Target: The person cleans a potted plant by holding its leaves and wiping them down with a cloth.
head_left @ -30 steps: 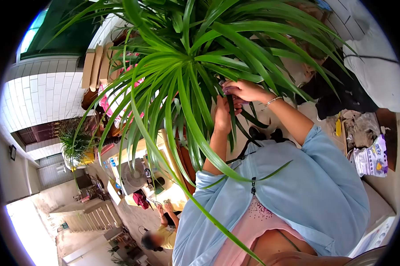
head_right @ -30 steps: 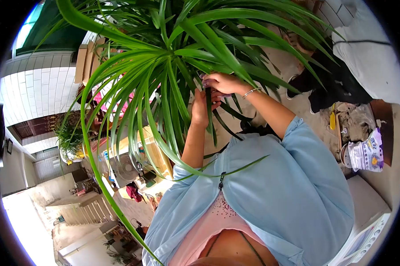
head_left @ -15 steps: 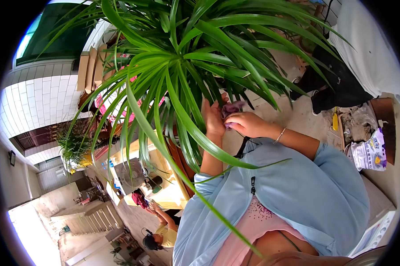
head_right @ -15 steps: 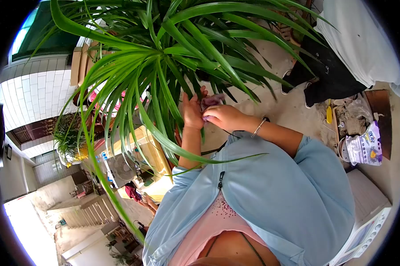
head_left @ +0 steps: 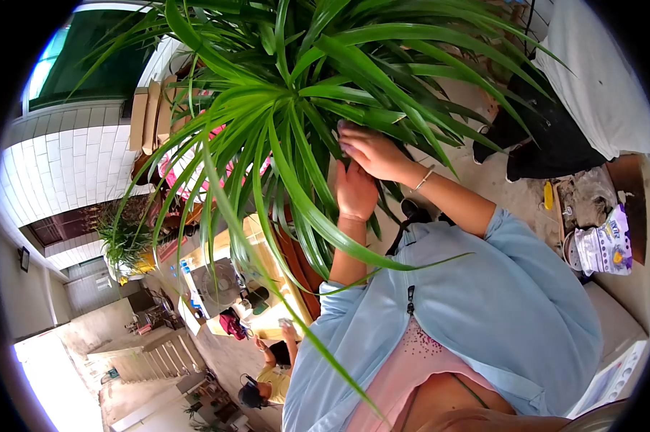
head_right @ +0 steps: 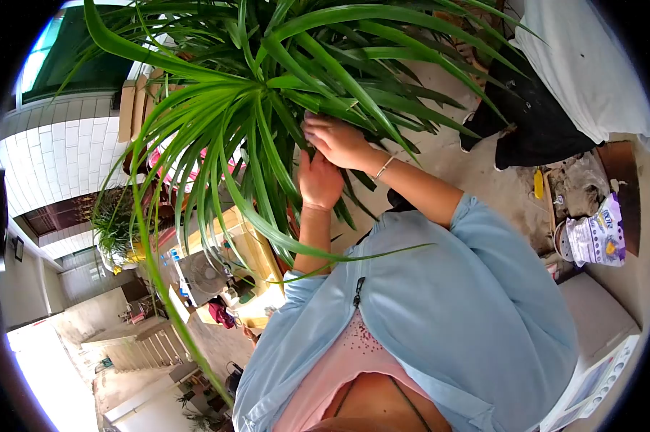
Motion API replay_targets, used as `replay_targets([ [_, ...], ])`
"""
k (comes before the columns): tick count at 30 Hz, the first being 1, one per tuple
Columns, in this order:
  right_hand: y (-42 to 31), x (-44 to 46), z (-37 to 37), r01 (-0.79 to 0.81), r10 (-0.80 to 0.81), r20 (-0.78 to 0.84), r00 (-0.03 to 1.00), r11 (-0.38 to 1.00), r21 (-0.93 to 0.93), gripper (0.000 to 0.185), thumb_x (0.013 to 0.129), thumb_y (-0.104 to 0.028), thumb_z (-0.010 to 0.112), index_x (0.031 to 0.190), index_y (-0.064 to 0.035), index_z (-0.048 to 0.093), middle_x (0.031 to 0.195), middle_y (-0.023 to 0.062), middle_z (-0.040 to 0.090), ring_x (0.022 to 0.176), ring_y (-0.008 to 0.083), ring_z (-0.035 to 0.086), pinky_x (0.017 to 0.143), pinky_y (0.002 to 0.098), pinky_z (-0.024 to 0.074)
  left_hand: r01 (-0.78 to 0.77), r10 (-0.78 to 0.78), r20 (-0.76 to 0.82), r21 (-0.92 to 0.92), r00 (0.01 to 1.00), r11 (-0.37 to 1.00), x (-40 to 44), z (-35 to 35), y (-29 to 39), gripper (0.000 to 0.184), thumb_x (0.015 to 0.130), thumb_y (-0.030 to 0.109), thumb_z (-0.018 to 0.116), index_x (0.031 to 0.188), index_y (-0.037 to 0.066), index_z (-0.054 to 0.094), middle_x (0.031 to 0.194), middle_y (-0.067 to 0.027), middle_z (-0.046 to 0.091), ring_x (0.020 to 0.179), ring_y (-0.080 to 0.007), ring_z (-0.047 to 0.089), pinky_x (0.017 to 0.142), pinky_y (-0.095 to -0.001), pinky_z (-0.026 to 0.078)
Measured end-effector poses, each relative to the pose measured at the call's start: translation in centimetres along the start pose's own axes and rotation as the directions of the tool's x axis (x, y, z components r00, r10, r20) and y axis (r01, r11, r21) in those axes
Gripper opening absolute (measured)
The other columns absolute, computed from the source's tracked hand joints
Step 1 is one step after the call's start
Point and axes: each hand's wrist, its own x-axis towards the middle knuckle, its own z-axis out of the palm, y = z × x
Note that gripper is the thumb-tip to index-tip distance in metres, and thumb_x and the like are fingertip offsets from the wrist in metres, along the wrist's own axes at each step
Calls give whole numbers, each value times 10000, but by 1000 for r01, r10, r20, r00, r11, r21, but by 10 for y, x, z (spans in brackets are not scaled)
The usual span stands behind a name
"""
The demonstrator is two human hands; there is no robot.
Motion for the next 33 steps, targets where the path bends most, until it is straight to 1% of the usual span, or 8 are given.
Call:
replay_targets([
  [4,-1,-20,-1,-70,73,122,990,997,-26,246,885,-136,540,1071,-7,635,1192,142,605,1080,301,576,929,371,455,191,-37,405,-348,914,918,-1,2,0,756,908,617,288,1432,75,322,1464,-86,353,1353,-237,302,1132,-366,183],
  [5,-3,-26,-5,-95,94,132,987,996,0,250,889,-135,534,1082,-10,630,1202,142,599,1094,299,569,932,373,452,54,-26,155,-176,988,983,-3,9,-4,777,884,621,298,1445,83,299,1483,-101,318,1367,-247,281,1144,-373,164],
  [14,-43,-62,-46,-46,49,100,994,998,-37,301,915,-151,526,1166,4,590,1251,156,564,1146,307,537,959,392,447,92,-36,219,-256,975,962,-3,24,-3,752,917,606,326,1389,21,343,1345,-159,462,1230,-303,428,1096,-424,272],
  [25,-32,-88,-71,-291,254,193,948,935,201,219,955,-152,479,1002,19,607,984,132,654,889,265,623,778,347,488,61,-31,-193,152,981,987,14,5,-18,279,946,217,473,1188,96,540,1130,-90,602,1043,-267,570,952,-404,429],
  [27,-19,-99,-65,-576,601,260,756,422,700,259,973,-227,490,1003,-8,622,964,57,657,831,173,626,765,288,486,17,33,-198,247,980,969,18,-10,-26,269,949,221,462,1162,86,556,1092,-63,617,997,-213,579,912,-352,436],
  [30,-34,-69,-88,-533,562,395,726,98,841,261,983,-236,486,1049,-18,615,942,13,640,829,107,601,759,255,478,-86,169,-135,477,976,875,9,5,-30,272,955,234,450,1156,93,565,1052,-38,628,942,-165,584,862,-316,439],
  [32,-25,-70,-77,-539,541,431,722,50,841,251,974,-218,502,1104,-23,594,978,30,634,876,113,596,780,256,480,-63,176,-181,503,967,862,11,8,-32,276,966,233,436,1149,80,574,1032,-52,628,918,-163,587,848,-310,446],
  [33,-23,-78,-67,-546,503,366,783,273,792,244,969,-200,504,1120,-26,584,1019,45,623,905,113,587,790,259,480,-98,176,-145,432,974,897,7,9,-38,287,972,232,427,1154,70,577,1026,-62,626,908,-163,588,834,-305,453],
])
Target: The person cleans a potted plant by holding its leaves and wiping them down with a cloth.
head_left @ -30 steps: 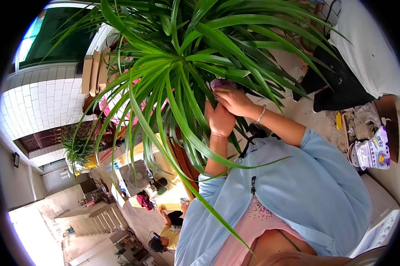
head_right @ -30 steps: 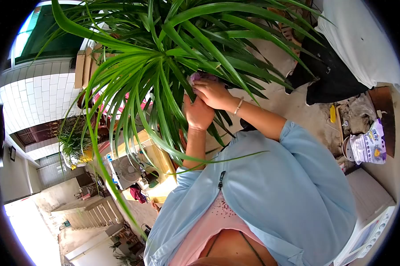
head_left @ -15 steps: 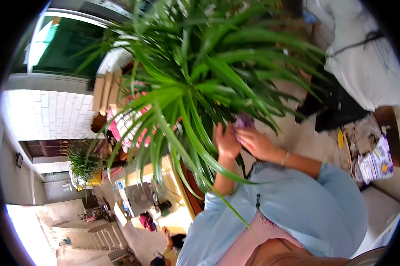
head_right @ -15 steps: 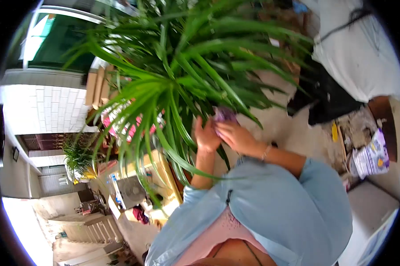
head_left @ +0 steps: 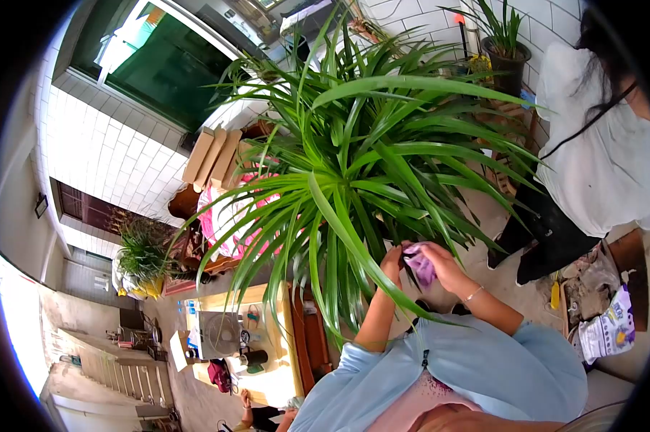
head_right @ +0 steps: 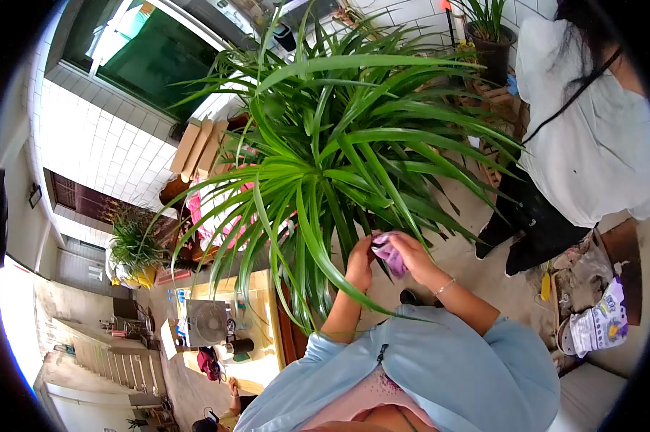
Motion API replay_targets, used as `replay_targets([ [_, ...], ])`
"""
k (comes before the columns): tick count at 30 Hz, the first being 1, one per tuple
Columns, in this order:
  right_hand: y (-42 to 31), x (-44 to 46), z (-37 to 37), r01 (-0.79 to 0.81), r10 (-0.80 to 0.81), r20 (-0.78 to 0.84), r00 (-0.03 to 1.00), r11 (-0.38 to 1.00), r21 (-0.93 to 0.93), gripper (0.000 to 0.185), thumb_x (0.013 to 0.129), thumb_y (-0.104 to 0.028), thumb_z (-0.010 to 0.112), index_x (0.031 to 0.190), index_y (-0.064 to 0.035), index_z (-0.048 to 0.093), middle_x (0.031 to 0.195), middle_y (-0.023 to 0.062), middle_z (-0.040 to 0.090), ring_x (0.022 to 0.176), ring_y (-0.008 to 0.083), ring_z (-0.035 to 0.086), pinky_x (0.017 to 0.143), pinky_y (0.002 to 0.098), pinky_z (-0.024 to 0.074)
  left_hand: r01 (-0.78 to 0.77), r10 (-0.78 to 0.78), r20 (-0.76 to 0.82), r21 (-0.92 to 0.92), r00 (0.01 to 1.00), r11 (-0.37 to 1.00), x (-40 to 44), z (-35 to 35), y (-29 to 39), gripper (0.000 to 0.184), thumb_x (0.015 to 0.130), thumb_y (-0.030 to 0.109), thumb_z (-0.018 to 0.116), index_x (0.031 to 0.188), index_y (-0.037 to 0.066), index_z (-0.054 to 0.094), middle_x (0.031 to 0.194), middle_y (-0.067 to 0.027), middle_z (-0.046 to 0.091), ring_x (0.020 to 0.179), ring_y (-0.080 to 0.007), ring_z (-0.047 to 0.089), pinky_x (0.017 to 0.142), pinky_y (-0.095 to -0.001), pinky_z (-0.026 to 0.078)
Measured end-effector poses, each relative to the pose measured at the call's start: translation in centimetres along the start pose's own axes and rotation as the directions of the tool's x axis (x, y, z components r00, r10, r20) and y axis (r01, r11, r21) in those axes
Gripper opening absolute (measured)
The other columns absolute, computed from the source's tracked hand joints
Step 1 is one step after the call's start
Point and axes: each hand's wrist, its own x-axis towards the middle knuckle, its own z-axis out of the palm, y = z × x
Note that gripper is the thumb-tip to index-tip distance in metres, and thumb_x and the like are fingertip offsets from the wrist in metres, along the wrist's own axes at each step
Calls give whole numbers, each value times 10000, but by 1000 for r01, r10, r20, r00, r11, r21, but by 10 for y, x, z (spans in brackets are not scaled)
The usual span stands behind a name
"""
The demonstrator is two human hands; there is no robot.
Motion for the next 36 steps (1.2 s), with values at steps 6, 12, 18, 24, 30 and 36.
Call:
replay_targets([
  [6,27,-3,14,-117,103,-106,989,984,-136,354,853,-54,635,1153,-26,449,1001,93,584,915,153,586,766,280,490,-23,20,-31,-70,999,997,-25,17,22,373,986,221,398,1294,51,523,1070,-88,598,909,-180,586,779,-294,477],
  [12,6,-14,-4,-441,452,53,890,885,-147,237,883,-173,597,1034,8,624,949,43,641,835,116,587,738,257,476,-189,214,-72,260,974,947,-31,12,-15,348,949,132,443,1253,26,575,1184,-59,583,944,-122,505,805,-248,422],
  [18,43,-50,-108,-55,58,6,998,972,-228,362,972,-254,499,1259,-36,534,1201,54,557,1063,143,542,888,287,463,-429,310,296,607,903,670,12,62,-50,286,766,94,538,1005,3,666,1041,-160,638,940,-262,596,836,-380,484],
  [24,22,18,-55,-450,491,201,848,866,-219,421,957,-308,524,1290,-51,511,1207,33,543,1102,155,521,962,316,408,-263,408,-129,584,904,768,48,12,-46,286,789,292,627,814,11,672,779,-176,652,745,-310,620,694,-424,488],
  [30,-10,19,-36,-562,638,98,764,732,-384,507,941,-317,522,1347,-21,456,1344,101,448,1224,225,442,1024,386,363,-278,445,-131,618,886,735,-11,9,-16,251,748,217,648,752,-33,637,654,-166,579,634,-289,540,619,-420,425],
  [36,-8,24,-18,-596,675,199,711,728,-340,502,920,-320,560,1307,-10,482,1274,77,500,1154,201,495,971,350,401,-346,468,-198,446,861,826,7,5,-33,254,718,186,666,713,-52,579,606,-138,526,601,-236,507,594,-411,402],
])
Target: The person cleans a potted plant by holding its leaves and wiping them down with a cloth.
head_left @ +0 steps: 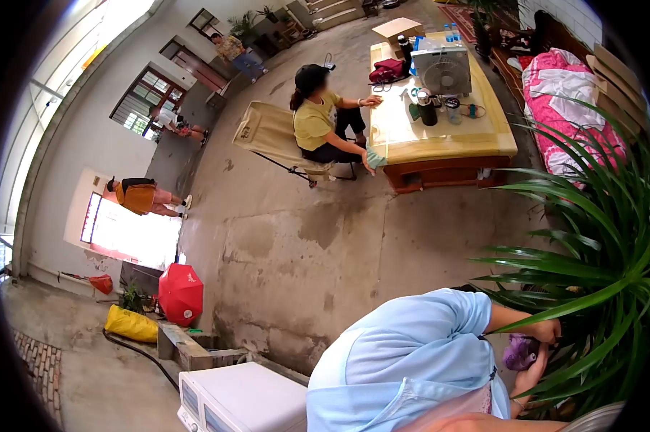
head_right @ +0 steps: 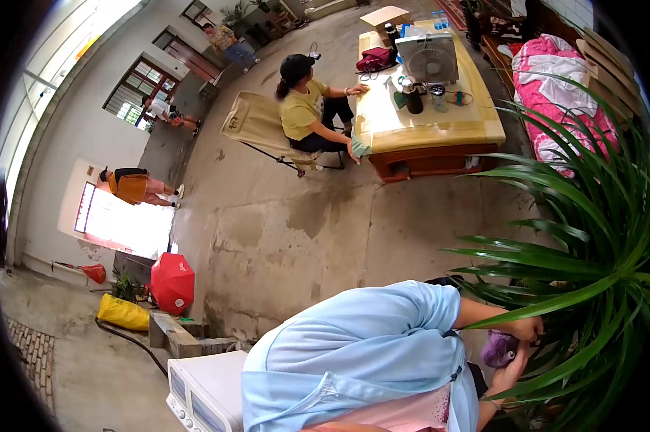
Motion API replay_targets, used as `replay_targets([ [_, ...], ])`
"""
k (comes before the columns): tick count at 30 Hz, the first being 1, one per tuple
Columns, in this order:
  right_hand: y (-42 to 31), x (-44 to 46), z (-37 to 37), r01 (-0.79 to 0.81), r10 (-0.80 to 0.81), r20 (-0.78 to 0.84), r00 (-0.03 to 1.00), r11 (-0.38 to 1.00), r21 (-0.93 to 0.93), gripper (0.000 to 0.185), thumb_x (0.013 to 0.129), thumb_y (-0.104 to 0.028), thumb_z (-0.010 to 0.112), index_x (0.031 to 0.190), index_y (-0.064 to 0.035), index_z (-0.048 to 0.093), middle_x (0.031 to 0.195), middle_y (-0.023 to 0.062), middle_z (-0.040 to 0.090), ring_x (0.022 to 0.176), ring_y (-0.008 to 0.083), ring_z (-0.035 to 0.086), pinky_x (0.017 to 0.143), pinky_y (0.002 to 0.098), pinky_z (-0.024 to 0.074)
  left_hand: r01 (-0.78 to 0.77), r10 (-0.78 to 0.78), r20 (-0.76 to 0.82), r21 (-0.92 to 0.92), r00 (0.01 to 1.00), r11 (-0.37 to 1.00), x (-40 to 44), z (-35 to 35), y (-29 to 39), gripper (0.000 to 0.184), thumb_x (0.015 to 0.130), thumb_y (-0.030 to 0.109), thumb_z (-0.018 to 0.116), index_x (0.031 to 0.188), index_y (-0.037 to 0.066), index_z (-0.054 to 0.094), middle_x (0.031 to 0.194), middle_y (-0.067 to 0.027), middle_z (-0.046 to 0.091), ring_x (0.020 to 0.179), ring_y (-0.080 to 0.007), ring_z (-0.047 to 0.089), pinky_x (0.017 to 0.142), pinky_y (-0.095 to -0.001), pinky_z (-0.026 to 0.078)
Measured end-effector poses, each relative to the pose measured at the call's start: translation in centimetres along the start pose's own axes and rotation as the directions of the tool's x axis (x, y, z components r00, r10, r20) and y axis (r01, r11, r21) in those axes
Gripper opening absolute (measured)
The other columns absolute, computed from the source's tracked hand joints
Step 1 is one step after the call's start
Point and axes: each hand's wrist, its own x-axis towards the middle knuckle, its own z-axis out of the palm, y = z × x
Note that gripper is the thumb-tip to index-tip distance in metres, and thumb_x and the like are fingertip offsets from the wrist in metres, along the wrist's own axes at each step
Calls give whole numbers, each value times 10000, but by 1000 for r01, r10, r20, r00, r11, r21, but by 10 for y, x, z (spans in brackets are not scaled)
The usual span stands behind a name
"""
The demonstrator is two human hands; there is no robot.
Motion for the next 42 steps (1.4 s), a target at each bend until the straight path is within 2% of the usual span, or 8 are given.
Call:
replay_targets([
  [7,8,-9,-6,17,-13,29,1000,988,-154,434,950,-298,515,1281,-17,515,1242,62,532,1118,168,511,971,320,381,95,-101,53,106,993,990,-1,0,27,329,721,280,711,671,-12,567,540,-124,482,555,-221,477,561,-410,370],
  [8,17,-11,-14,237,-217,95,972,895,-379,395,948,-276,511,1238,-11,552,1196,63,558,1106,165,511,957,316,385,95,-102,62,109,993,990,1,1,24,329,721,280,711,671,-12,567,540,-124,482,555,-221,477,561,-410,370],
  [10,11,-14,-10,134,-133,28,991,934,-330,373,948,-287,508,1188,-9,571,1152,59,563,1070,165,518,932,312,396,222,-224,115,24,968,975,3,2,24,332,726,274,706,661,-21,569,545,-128,488,552,-234,477,557,-417,375],
  [17,15,-13,-15,-64,49,-119,992,989,-131,315,944,-296,516,1074,-27,618,1045,33,577,985,151,529,875,293,410,113,-125,113,108,986,988,3,1,23,344,726,282,706,675,-40,595,562,-152,514,560,-254,499,560,-425,396],
  [35,13,-13,-9,37,-62,-53,997,924,-380,230,936,-243,541,962,-32,628,953,12,571,923,131,502,834,277,396,121,-131,76,133,988,984,8,-3,1,300,736,291,712,767,-4,673,681,-146,612,686,-261,591,626,-399,448],
  [39,13,-16,-1,8,-40,-95,995,949,-316,243,934,-244,542,973,-19,626,960,25,584,926,140,514,845,285,399,178,-193,107,140,975,974,4,-11,8,297,737,295,705,788,4,686,735,-168,632,761,-269,612,689,-397,471],
  [41,17,-16,-9,42,-78,-77,994,919,-393,261,928,-245,552,1002,-6,629,986,41,601,918,147,529,855,286,404,-17,5,97,124,995,992,0,-14,12,307,731,307,693,808,9,696,796,-173,651,847,-276,619,771,-406,482],
  [42,30,-8,-24,41,-79,-114,990,953,-301,277,919,-240,566,1025,5,638,989,55,615,914,148,545,851,288,420,186,-187,57,16,981,982,-9,-16,21,316,743,308,663,872,22,703,908,-170,662,933,-276,601,842,-412,465],
])
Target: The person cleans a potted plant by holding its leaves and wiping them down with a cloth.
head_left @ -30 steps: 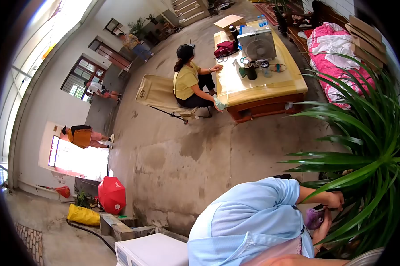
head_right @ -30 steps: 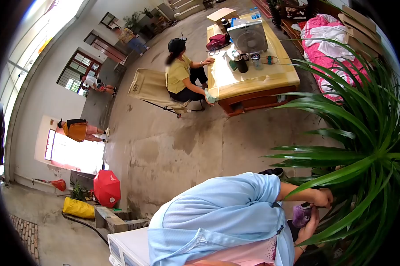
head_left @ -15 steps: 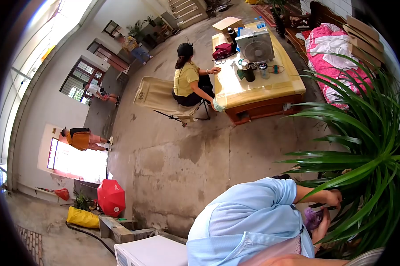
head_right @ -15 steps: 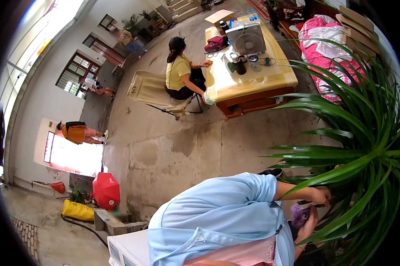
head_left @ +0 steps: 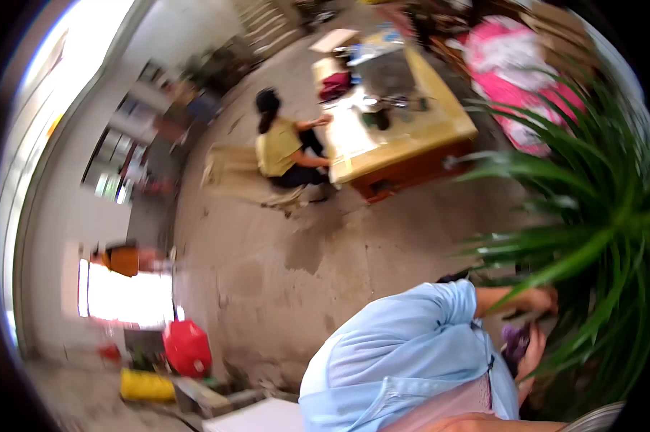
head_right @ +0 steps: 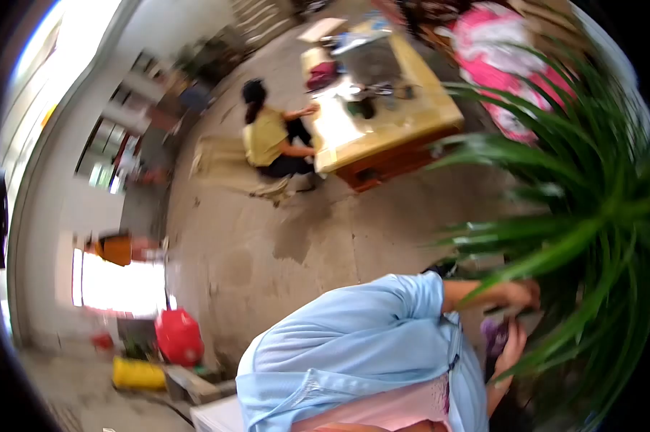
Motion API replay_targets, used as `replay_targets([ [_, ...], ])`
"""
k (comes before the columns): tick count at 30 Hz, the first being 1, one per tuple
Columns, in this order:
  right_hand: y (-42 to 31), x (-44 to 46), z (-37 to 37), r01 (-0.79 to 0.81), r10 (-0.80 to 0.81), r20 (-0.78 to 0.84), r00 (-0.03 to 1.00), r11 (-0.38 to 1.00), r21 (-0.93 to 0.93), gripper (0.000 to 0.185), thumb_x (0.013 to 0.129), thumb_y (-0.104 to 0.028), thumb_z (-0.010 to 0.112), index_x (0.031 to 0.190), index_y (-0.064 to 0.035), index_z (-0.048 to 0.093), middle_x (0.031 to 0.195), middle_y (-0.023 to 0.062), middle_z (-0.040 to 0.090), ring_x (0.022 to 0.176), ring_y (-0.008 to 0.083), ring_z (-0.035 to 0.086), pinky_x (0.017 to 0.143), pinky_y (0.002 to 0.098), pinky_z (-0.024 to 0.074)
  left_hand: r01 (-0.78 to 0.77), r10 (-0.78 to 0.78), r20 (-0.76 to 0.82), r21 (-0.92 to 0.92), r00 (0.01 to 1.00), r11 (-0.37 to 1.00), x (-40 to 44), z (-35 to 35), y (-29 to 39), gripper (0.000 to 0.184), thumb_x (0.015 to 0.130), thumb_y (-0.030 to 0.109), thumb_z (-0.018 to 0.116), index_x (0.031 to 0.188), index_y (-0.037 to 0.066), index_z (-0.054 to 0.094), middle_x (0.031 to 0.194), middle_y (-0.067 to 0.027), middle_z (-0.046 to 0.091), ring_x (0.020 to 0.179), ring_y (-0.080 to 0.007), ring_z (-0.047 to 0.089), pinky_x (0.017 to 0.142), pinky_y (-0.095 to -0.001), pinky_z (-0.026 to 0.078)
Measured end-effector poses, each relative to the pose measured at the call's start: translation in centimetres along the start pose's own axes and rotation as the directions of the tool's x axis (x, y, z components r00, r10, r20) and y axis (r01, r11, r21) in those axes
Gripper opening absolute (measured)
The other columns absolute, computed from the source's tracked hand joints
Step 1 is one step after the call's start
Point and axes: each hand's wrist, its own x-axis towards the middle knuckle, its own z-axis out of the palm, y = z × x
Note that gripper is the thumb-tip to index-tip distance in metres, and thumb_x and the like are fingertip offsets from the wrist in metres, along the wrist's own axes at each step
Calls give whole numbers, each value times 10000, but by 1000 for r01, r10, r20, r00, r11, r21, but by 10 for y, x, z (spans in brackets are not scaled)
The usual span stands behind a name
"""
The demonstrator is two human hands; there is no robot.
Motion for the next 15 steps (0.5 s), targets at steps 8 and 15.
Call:
replay_targets([
  [8,-1,-54,5,-54,25,-204,979,989,-139,246,881,-226,624,929,15,624,831,43,610,827,97,569,742,266,475,-314,264,178,377,948,871,8,-28,-26,256,881,200,544,1048,14,601,1010,-160,617,902,-285,586,737,-400,494],
  [15,6,-113,6,14,-72,-393,917,989,-150,387,791,-219,713,1074,15,592,971,75,622,865,132,577,778,268,479,-639,722,8,472,692,608,-11,12,38,638,809,-78,535,1385,-48,262,1286,-349,405,1190,-450,449,1022,-440,354],
])
